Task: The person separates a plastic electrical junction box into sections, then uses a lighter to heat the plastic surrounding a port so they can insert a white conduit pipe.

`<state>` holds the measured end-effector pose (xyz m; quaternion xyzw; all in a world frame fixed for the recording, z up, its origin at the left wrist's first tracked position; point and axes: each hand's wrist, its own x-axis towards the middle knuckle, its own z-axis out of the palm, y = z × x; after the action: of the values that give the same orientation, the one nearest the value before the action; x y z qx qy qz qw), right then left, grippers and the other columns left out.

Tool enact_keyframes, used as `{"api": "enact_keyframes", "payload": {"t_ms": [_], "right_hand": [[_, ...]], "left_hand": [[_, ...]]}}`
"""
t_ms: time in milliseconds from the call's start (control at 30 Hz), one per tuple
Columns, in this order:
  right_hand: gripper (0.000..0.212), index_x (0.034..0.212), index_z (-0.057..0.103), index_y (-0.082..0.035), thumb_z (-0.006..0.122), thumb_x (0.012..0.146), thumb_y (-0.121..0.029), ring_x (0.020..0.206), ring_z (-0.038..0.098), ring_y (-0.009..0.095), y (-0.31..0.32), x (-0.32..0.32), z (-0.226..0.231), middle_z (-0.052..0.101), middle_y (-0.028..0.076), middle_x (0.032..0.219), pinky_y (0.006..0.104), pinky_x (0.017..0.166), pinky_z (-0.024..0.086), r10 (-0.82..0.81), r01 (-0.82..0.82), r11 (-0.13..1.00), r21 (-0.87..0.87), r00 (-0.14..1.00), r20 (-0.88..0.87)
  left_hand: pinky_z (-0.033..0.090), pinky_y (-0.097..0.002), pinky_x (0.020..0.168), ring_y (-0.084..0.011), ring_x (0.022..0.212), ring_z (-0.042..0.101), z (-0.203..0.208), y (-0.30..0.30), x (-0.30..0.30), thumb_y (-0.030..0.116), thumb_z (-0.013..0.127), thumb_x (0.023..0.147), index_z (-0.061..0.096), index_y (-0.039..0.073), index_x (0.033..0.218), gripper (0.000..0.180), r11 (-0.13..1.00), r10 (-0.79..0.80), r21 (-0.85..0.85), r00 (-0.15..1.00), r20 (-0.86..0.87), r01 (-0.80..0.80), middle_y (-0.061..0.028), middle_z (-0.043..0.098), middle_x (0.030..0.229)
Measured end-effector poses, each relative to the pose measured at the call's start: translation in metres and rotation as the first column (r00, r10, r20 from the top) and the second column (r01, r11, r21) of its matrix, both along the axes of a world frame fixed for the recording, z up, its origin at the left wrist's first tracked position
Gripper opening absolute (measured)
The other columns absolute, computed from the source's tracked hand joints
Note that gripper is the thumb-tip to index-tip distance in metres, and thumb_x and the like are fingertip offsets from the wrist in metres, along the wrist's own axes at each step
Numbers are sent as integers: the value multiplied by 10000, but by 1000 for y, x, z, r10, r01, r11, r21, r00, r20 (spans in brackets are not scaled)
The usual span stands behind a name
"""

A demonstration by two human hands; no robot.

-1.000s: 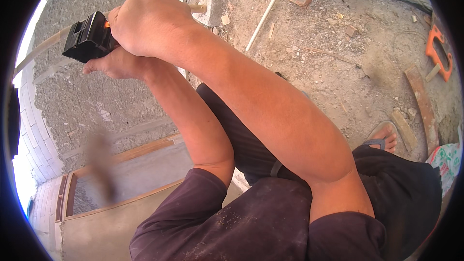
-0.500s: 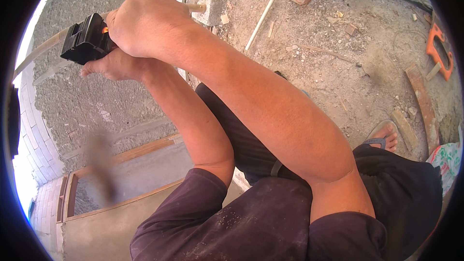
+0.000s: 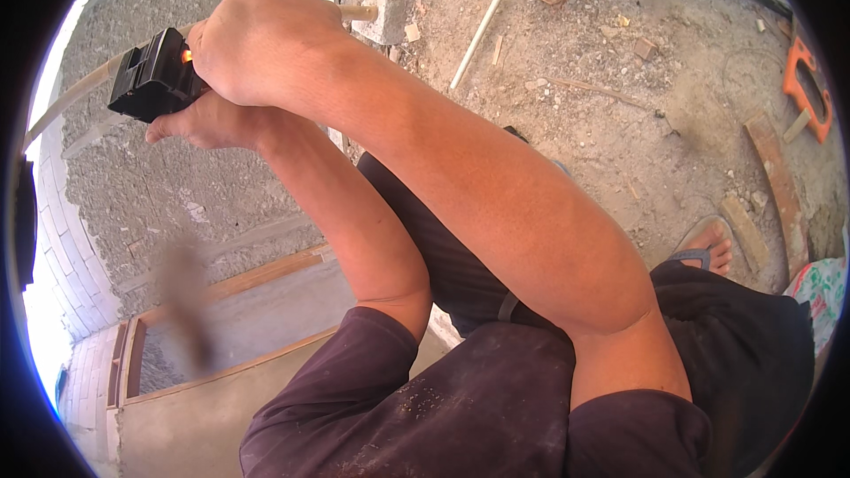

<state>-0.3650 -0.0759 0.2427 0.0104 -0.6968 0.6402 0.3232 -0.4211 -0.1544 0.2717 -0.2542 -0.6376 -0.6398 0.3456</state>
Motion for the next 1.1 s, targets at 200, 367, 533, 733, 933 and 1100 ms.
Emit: {"api": "enact_keyframes", "payload": {"t_ms": [200, 367, 533, 733, 933, 1100], "right_hand": [[252, 1055, 759, -142, 573, 922, -249, 973, 729, 327, -1, -1, -1, 744, 131, 1006, 456, 853, 587, 3, -3, 1000, -7, 1000, -1], [242, 1030, 761, -153, 568, 922, -252, 979, 727, 321, -1, 1, -1, 741, 133, 1017, 455, 863, 584, -10, 10, 999, -33, 1000, -19], [236, 1021, 762, -172, 564, 924, -256, 984, 725, 319, 0, 2, 0, 742, 115, 1029, 460, 872, 582, -2, 3, 999, -46, 1000, 11], [239, 1031, 763, -181, 561, 933, -265, 999, 722, 320, 0, 1, -1, 742, 106, 1042, 465, 872, 581, -7, 8, 997, -73, 1000, 16], [252, 1055, 763, -168, 562, 936, -265, 987, 725, 324, 0, 2, 0, 744, 115, 1029, 466, 874, 580, 2, -1, 999, -41, 1000, 19], [267, 1067, 761, -147, 596, 920, -297, 982, 730, 328, 1, 3, 2, 747, 131, 1021, 463, 884, 578, 11, -10, 998, -57, 1000, 5]], "left_hand": [[632, -306, 733, -207, 888, 692, 1, 5, 4, 620, 206, 1050, 600, -28, 1196, 771, 1000, -17, 26, 1000, 16, 16, -145, 686, 1026], [632, -298, 727, -206, 879, 693, -1, -2, -2, 629, 211, 1046, 596, -27, 1199, 776, 994, 17, -109, 997, -80, -26, -148, 684, 1022], [630, -277, 710, -185, 858, 697, 1, 2, 2, 626, 206, 1047, 592, -13, 1187, 760, 998, -63, 11, 998, -1, 63, -135, 683, 1001], [638, -275, 714, -175, 856, 698, -1, 0, 0, 621, 201, 1049, 583, -7, 1181, 747, 994, -63, -94, 997, -52, 58, -118, 684, 993], [644, -275, 703, -172, 855, 701, 0, -7, -6, 611, 195, 1053, 583, -2, 1181, 737, 992, -40, -121, 997, -63, 32, -115, 685, 988], [654, -284, 715, -182, 871, 706, 1, 5, 6, 601, 192, 1056, 578, -9, 1205, 737, 999, -31, 12, 999, 6, 31, -122, 688, 1001]]}}
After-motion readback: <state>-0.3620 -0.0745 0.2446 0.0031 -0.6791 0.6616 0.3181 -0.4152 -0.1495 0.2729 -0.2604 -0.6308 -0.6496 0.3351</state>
